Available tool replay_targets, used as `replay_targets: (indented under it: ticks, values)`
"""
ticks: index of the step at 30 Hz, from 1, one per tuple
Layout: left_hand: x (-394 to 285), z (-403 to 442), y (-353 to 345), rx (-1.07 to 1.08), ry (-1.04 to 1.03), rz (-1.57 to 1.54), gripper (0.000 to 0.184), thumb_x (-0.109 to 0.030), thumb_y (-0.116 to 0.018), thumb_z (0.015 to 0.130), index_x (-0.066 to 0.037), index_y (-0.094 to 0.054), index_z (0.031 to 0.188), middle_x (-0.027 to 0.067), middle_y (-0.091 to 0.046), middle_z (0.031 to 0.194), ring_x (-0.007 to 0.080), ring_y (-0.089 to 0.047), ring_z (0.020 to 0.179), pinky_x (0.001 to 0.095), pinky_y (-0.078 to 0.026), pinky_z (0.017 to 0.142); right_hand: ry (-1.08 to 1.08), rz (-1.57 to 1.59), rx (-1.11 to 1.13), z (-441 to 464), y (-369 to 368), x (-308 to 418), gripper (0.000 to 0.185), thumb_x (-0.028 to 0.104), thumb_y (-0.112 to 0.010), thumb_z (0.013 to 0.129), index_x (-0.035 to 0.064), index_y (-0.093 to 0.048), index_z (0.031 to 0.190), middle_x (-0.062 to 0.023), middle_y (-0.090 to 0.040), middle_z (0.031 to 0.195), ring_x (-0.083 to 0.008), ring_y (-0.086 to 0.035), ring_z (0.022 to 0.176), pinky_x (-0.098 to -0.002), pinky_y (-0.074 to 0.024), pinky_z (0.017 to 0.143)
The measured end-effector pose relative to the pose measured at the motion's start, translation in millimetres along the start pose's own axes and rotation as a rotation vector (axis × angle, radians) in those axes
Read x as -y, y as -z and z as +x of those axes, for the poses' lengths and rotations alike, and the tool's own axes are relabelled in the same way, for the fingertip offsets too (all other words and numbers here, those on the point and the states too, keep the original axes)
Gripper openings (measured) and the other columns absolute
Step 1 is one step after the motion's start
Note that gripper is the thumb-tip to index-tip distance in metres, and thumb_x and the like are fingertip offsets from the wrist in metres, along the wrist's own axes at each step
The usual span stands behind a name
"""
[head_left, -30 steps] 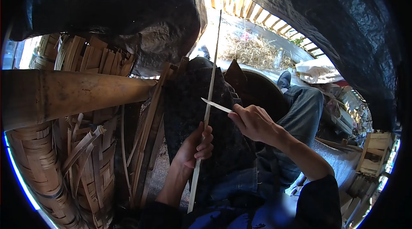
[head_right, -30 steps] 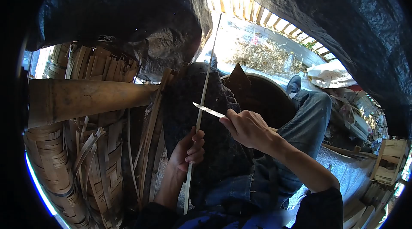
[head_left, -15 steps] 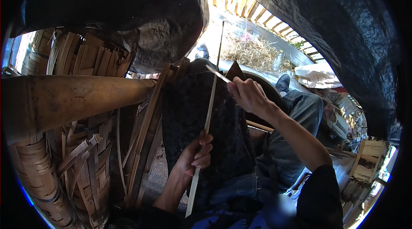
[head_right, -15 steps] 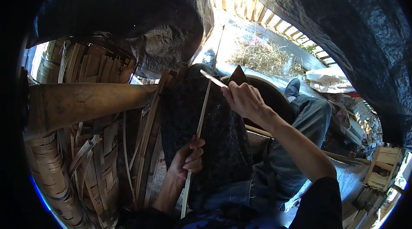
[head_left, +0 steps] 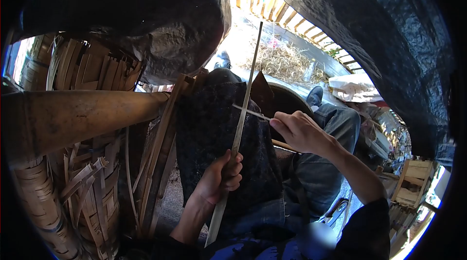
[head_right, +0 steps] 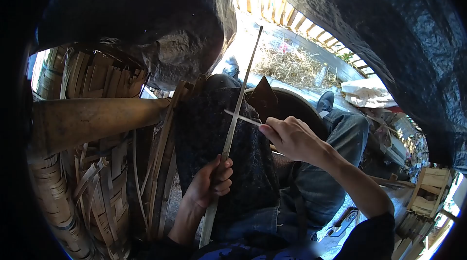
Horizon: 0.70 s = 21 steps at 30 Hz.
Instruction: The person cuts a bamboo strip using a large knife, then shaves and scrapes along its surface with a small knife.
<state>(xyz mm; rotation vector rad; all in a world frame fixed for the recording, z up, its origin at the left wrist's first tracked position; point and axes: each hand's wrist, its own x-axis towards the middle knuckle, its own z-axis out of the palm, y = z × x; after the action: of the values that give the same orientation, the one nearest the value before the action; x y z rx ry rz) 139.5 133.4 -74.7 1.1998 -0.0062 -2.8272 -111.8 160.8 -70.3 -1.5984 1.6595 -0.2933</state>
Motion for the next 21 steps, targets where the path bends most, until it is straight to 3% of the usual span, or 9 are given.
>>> replay_targets:
  ticks: [4,9,13,16,21]
  values:
    - [5,0,-13,-0.120,-0.033,0.198,0.032,-0.039,-0.028,0.099,-0.015,-0.042,0.083,-0.0091,-0.024,0.053,0.0027,-0.020,0.040,0.0199,-0.018,0.038,0.022,-0.308,-0.094,2,-9,-5,0.039,0.033,-0.048,0.093,0.0048,-0.048,0.066,-0.0138,-0.048,0.044,-0.0310,-0.057,0.044,-0.0400,-0.0444,0.039]
    - [5,-1,-13,-0.195,-0.037,0.257,0.032,-0.039,-0.028,0.099,-0.016,-0.040,0.081,-0.0095,-0.022,0.054,0.0022,-0.019,0.040,0.0201,-0.018,0.039,0.034,-0.323,-0.076,24,-11,-25,0.044,0.036,-0.045,0.094,0.0040,-0.050,0.065,-0.0139,-0.050,0.045,-0.0306,-0.057,0.044,-0.0406,-0.0445,0.040]
    - [4,-1,-11,-0.238,-0.043,0.243,0.033,-0.040,-0.028,0.099,-0.016,-0.040,0.080,-0.0096,-0.022,0.054,0.0022,-0.019,0.041,0.0204,-0.018,0.039,0.047,-0.305,-0.008,35,-16,-28,0.036,0.033,-0.049,0.093,0.0039,-0.050,0.071,-0.0138,-0.048,0.045,-0.0319,-0.054,0.043,-0.0400,-0.0426,0.039]
    - [4,-3,-11,-0.256,-0.029,0.236,0.032,-0.040,-0.028,0.099,-0.016,-0.040,0.081,-0.0096,-0.023,0.055,0.0024,-0.019,0.041,0.0205,-0.017,0.040,0.063,-0.352,0.017,33,-20,-30,0.042,0.038,-0.044,0.094,0.0037,-0.049,0.072,-0.0118,-0.049,0.044,-0.0295,-0.056,0.043,-0.0397,-0.0450,0.041]
    - [4,-1,-12,-0.245,-0.034,0.241,0.032,-0.040,-0.029,0.098,-0.016,-0.041,0.081,-0.0092,-0.023,0.055,0.0025,-0.019,0.042,0.0206,-0.017,0.040,0.091,-0.315,-0.099,34,-29,-41,0.040,0.038,-0.047,0.093,0.0031,-0.050,0.074,-0.0126,-0.050,0.045,-0.0296,-0.057,0.044,-0.0404,-0.0448,0.040]
